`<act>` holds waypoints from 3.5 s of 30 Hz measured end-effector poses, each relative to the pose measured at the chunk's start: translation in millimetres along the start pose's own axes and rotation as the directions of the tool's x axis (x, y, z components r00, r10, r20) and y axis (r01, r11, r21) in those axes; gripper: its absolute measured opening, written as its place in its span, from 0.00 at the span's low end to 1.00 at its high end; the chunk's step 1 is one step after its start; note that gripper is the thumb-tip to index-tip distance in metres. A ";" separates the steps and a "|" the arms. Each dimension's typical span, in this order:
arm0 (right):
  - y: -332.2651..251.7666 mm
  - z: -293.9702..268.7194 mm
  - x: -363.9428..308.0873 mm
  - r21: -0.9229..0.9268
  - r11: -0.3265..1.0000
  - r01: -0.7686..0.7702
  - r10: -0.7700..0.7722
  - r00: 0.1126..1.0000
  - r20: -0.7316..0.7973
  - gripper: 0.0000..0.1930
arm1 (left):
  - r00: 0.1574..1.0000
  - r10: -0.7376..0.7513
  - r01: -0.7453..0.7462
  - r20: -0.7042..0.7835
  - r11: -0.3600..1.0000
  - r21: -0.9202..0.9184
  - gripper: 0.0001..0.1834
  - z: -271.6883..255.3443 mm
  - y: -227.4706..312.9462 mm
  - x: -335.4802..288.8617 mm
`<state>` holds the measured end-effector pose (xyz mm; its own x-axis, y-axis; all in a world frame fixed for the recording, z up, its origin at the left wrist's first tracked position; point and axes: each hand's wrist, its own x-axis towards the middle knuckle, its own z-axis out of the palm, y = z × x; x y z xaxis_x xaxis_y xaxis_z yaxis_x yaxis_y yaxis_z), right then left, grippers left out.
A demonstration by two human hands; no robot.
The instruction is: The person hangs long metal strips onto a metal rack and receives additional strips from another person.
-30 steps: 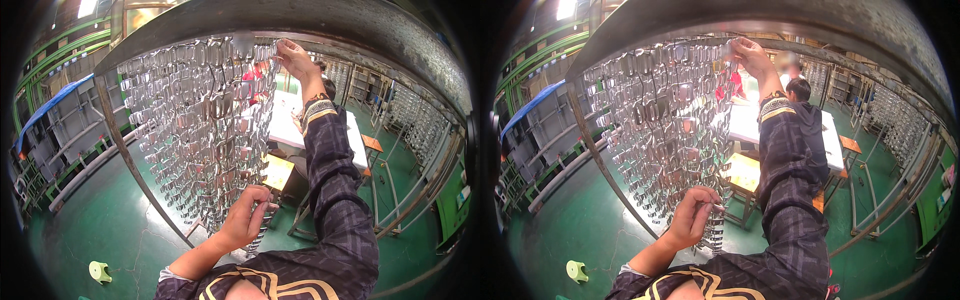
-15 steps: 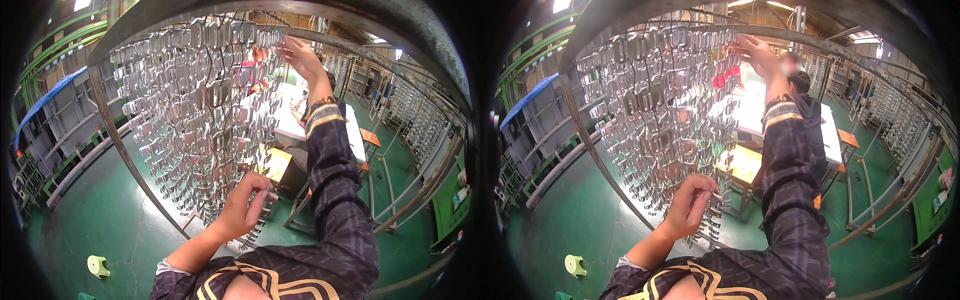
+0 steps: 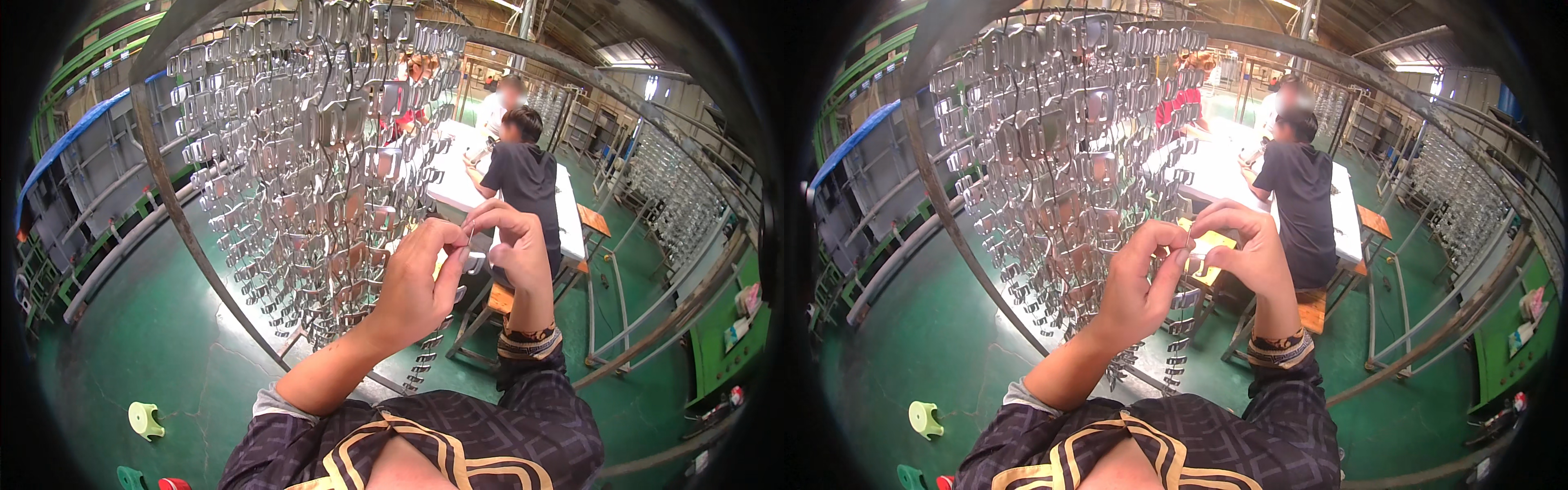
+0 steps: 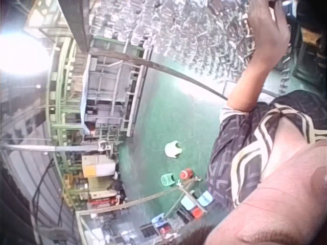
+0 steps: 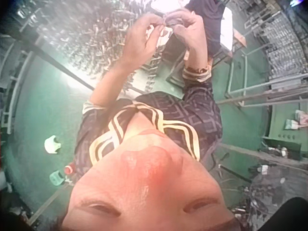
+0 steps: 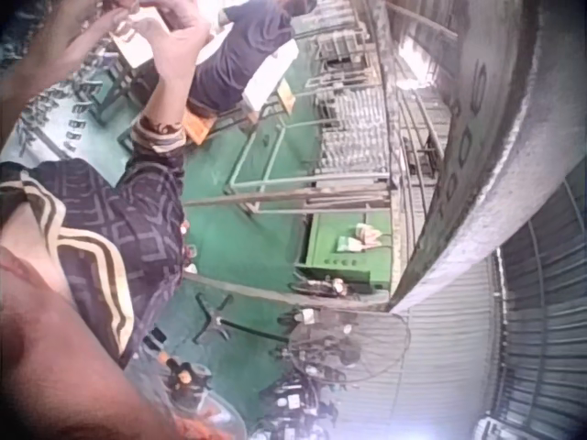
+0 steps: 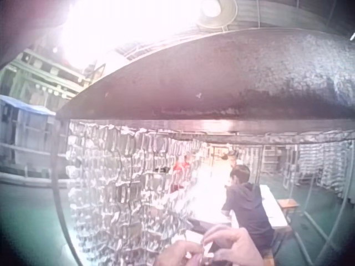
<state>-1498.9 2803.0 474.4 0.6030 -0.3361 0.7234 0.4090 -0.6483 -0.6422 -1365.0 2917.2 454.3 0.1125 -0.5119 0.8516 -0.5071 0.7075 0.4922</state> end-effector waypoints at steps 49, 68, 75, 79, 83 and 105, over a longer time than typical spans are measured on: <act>33.5 -109.0 185.9 0.470 0.882 -0.028 0.130 0.974 -0.187 0.05 | 0.944 0.270 -0.208 -0.190 0.934 0.292 0.17 -88.3 61.9 -51.0; 71.1 -102.5 240.5 0.611 0.784 -0.112 0.106 0.993 0.046 0.07 | 0.930 0.179 -0.056 -0.321 0.933 0.356 0.16 -106.4 51.5 -67.6; 82.6 -103.4 237.2 0.681 0.727 -0.088 0.081 0.996 0.042 0.06 | 0.932 0.174 -0.046 -0.318 0.927 0.372 0.12 -112.6 50.1 -71.9; 85.0 -82.7 232.2 0.720 0.687 -0.100 0.098 0.994 0.045 0.07 | 0.909 0.197 -0.026 -0.367 0.906 0.422 0.16 -119.1 53.7 -73.1; 102.3 -109.0 222.4 0.708 0.692 -0.140 0.235 0.971 -0.037 0.13 | 0.894 0.201 -0.009 -0.400 0.901 0.433 0.17 -123.2 54.2 -79.2; -58.1 392.1 89.1 0.427 0.701 0.571 -0.200 0.733 -0.651 0.16 | 0.932 -0.102 0.096 -0.348 0.995 -0.036 0.29 -227.3 34.7 -216.0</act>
<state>-1200.4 3078.6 476.8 -0.0856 -0.5611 0.8233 0.9236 -0.3545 -0.1456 -1212.6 3163.1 328.3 0.4540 -0.3795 0.8061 -0.4634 0.6722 0.5774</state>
